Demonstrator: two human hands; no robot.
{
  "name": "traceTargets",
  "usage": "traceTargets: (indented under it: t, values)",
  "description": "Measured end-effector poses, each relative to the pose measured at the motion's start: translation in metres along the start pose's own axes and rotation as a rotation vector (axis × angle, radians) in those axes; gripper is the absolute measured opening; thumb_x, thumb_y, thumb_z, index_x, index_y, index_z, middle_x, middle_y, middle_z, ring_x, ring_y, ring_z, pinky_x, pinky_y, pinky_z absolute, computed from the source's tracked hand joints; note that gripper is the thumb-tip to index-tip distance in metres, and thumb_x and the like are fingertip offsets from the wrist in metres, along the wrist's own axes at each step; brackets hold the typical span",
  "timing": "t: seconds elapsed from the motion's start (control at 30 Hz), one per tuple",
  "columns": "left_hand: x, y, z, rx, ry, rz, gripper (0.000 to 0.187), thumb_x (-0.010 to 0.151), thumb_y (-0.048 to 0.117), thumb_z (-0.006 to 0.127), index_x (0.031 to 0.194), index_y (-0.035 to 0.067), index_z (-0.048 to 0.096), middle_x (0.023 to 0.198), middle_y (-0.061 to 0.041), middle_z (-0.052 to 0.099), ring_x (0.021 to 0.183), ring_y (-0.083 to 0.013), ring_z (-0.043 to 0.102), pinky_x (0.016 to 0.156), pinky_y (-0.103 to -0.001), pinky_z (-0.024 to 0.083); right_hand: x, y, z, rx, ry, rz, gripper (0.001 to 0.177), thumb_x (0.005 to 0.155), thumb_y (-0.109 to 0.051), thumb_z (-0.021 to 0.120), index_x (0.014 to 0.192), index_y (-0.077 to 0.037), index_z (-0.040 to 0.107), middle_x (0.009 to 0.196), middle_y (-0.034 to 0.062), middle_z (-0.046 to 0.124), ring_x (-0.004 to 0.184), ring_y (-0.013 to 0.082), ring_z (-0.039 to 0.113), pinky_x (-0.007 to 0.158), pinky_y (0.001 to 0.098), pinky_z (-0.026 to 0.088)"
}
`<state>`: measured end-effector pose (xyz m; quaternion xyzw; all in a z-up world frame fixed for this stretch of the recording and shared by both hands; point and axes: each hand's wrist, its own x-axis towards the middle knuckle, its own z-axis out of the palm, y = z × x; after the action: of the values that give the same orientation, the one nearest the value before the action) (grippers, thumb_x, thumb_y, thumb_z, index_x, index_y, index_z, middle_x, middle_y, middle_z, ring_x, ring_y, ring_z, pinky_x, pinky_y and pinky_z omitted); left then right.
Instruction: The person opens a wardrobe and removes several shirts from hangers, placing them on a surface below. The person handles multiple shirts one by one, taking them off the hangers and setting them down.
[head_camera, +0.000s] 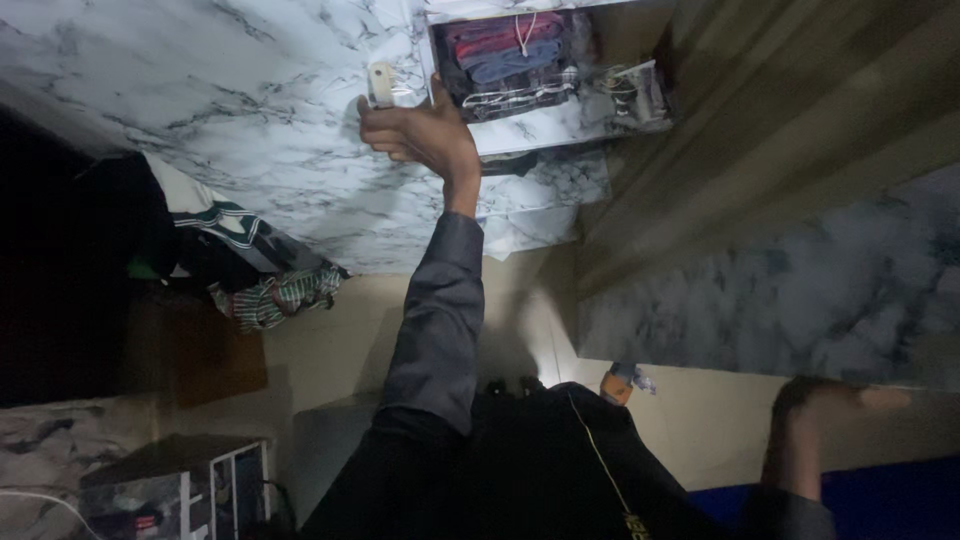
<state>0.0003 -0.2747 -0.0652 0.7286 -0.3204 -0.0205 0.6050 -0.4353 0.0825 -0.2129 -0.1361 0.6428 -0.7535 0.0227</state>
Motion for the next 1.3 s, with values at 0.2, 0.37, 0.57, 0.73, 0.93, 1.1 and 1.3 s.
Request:
traceTargets:
  t: [0.2, 0.37, 0.57, 0.73, 0.93, 1.1, 1.3]
  values:
    - [-0.001, 0.001, 0.003, 0.006, 0.092, 0.03, 0.096, 0.08, 0.025, 0.086, 0.144, -0.01, 0.024, 0.129, -0.023, 0.036, 0.123, -0.0372, 0.038, 0.1, -0.053, 0.033, 0.043, -0.006, -0.004, 0.038, 0.13, 0.038, 0.057, 0.108, -0.04, 0.052, 0.146, 0.002, 0.04, 0.143, 0.0167, 0.05, 0.136, 0.0257, 0.05, 0.114, 0.0401, 0.046]
    - [-0.003, 0.0, -0.001, 0.001, 0.118, 0.072, 0.084, 0.08, 0.019, 0.085, 0.137, -0.009, 0.03, 0.122, -0.02, 0.037, 0.119, -0.0347, 0.038, 0.101, -0.053, 0.033, 0.034, 0.027, -0.005, 0.059, 0.139, 0.271, 0.062, 0.107, -0.043, 0.052, 0.148, 0.002, 0.04, 0.145, 0.0179, 0.05, 0.138, 0.0273, 0.05, 0.113, 0.041, 0.047]
    - [-0.017, -0.005, -0.026, -0.072, 0.133, 0.116, 0.076, 0.078, 0.012, 0.084, 0.131, -0.008, 0.033, 0.118, -0.019, 0.036, 0.118, -0.0344, 0.039, 0.103, -0.053, 0.031, -0.032, 0.072, 0.003, 0.104, 0.007, 0.751, 0.068, 0.105, -0.046, 0.053, 0.15, 0.003, 0.039, 0.148, 0.0195, 0.05, 0.139, 0.0292, 0.05, 0.113, 0.042, 0.048]
    - [-0.032, -0.032, -0.06, -0.11, 0.125, 0.146, 0.076, 0.076, 0.007, 0.083, 0.132, -0.011, 0.035, 0.125, -0.021, 0.038, 0.122, -0.036, 0.046, 0.105, -0.055, 0.039, -0.099, 0.061, 0.03, 0.236, -0.23, 1.076, 0.073, 0.103, -0.049, 0.053, 0.152, 0.004, 0.038, 0.15, 0.0207, 0.049, 0.141, 0.0307, 0.05, 0.113, 0.0428, 0.048]
    - [-0.039, -0.113, -0.126, 0.044, 0.009, 0.163, 0.068, 0.1, 0.017, 0.074, 0.15, -0.006, 0.033, 0.132, -0.018, 0.055, 0.122, -0.0265, 0.064, 0.109, -0.044, 0.053, -0.168, -0.048, 0.161, 0.702, -0.83, 1.37, 0.079, 0.101, -0.052, 0.053, 0.154, 0.005, 0.038, 0.152, 0.0223, 0.049, 0.142, 0.0326, 0.05, 0.113, 0.0438, 0.049]
    - [-0.055, -0.122, -0.222, -0.069, 0.066, 0.423, 0.067, 0.1, 0.023, 0.073, 0.154, 0.004, 0.038, 0.152, -0.023, 0.046, 0.136, -0.0357, 0.055, 0.11, -0.047, 0.054, -0.221, -0.153, 0.276, 1.081, -1.242, 1.471, 0.085, 0.103, -0.057, 0.047, 0.159, 0.005, 0.028, 0.166, 0.023, 0.036, 0.159, 0.0351, 0.027, 0.128, 0.0451, 0.029]
    - [-0.061, -0.102, -0.301, -0.496, -0.06, 0.018, 0.07, 0.109, 0.027, 0.069, 0.162, 0.004, 0.03, 0.163, -0.019, 0.04, 0.148, -0.0294, 0.046, 0.121, -0.043, 0.049, -0.259, -0.201, 0.322, 1.313, -1.274, 1.577, 0.081, 0.107, -0.056, 0.042, 0.158, 0.006, 0.031, 0.168, 0.0224, 0.032, 0.16, 0.0338, 0.026, 0.13, 0.0434, 0.028]
